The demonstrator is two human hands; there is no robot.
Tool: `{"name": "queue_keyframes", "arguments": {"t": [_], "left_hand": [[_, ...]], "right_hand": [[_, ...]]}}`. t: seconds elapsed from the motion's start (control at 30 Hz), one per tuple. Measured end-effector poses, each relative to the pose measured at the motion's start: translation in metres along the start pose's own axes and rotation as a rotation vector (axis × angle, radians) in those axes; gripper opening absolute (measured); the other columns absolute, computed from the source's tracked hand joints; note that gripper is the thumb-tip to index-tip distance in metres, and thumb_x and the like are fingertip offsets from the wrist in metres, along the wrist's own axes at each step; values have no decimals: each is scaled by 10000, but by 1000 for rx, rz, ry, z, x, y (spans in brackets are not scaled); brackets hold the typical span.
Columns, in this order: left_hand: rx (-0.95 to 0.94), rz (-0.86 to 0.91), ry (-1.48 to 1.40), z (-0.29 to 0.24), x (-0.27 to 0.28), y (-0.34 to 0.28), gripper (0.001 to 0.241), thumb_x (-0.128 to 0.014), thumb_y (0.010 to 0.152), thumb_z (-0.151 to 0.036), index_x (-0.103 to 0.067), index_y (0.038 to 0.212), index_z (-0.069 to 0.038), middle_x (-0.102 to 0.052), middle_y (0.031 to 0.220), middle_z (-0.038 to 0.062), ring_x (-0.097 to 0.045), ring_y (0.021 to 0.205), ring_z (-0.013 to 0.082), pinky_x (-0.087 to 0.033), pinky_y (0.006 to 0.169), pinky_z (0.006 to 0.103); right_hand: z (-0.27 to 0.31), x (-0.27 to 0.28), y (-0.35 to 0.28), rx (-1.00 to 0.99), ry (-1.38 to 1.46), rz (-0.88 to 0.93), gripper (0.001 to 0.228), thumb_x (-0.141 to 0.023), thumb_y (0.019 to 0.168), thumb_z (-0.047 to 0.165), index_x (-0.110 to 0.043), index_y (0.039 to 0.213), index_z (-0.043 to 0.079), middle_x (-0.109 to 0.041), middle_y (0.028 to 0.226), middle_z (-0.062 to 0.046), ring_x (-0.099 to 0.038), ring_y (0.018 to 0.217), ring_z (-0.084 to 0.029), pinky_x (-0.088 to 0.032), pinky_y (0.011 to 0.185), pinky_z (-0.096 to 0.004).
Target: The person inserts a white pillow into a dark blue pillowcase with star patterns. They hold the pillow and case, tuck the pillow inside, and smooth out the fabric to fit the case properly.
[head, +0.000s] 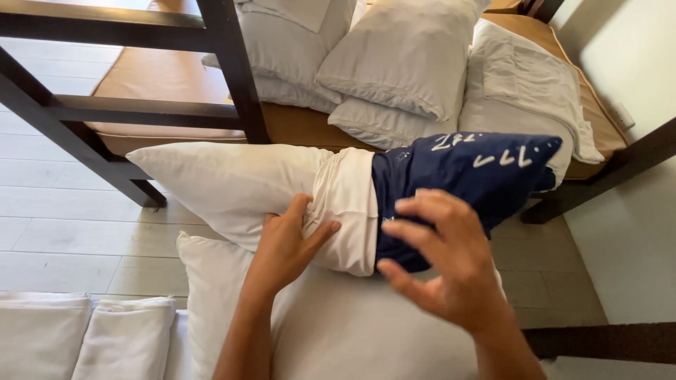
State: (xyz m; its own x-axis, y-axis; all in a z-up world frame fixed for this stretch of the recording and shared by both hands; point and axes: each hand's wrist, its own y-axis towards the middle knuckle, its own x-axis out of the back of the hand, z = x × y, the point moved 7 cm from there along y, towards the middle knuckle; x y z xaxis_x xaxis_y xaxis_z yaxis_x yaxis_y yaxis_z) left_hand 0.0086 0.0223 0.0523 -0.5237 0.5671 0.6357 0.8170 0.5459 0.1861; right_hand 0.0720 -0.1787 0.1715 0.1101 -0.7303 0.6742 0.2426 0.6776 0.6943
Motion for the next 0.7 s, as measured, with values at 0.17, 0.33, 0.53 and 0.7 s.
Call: {"name": "queue_keyframes", "arguments": {"t": [0.17,0.33,0.53,0.7], "left_hand": [[-43,77,-83,-8,13,-11,476,-767,859,-390,-604,1170,-68,-627,657,45,-549,550,186,-455,676,328],[103,-98,-515,24,46,-23,166,-605,1020,-214,-654,1071,-65,-564,769,68,-557,776,234,-496,753,333],[59,-399,-478,-8,71,-40,140,-634,961,-97,-651,1056,3,-605,803,44,-482,675,118,-414,603,231],[-229,-501,372,-85,64,-57,438,-777,827,-258,-691,1163,10,-750,934,81,-637,742,222,-460,876,386]], "right_hand": [[-63,-29,38,-50,-331,133,610,-531,966,570,-668,1219,32,-602,1385,-147,-519,1324,-324,-387,1132,-464],[-108,-70,-11,-244,-429,447,621,-512,992,573,-689,1253,38,-757,1062,-208,-706,1012,-405,-470,954,-549],[-61,-37,-51,-264,-233,-74,190,-847,764,163,-746,909,94,-625,712,-20,-499,617,-212,-428,679,-346],[-33,-33,-75,-175,-255,-136,273,-827,682,110,-746,941,84,-502,678,-20,-433,620,-238,-391,715,-395]]}}
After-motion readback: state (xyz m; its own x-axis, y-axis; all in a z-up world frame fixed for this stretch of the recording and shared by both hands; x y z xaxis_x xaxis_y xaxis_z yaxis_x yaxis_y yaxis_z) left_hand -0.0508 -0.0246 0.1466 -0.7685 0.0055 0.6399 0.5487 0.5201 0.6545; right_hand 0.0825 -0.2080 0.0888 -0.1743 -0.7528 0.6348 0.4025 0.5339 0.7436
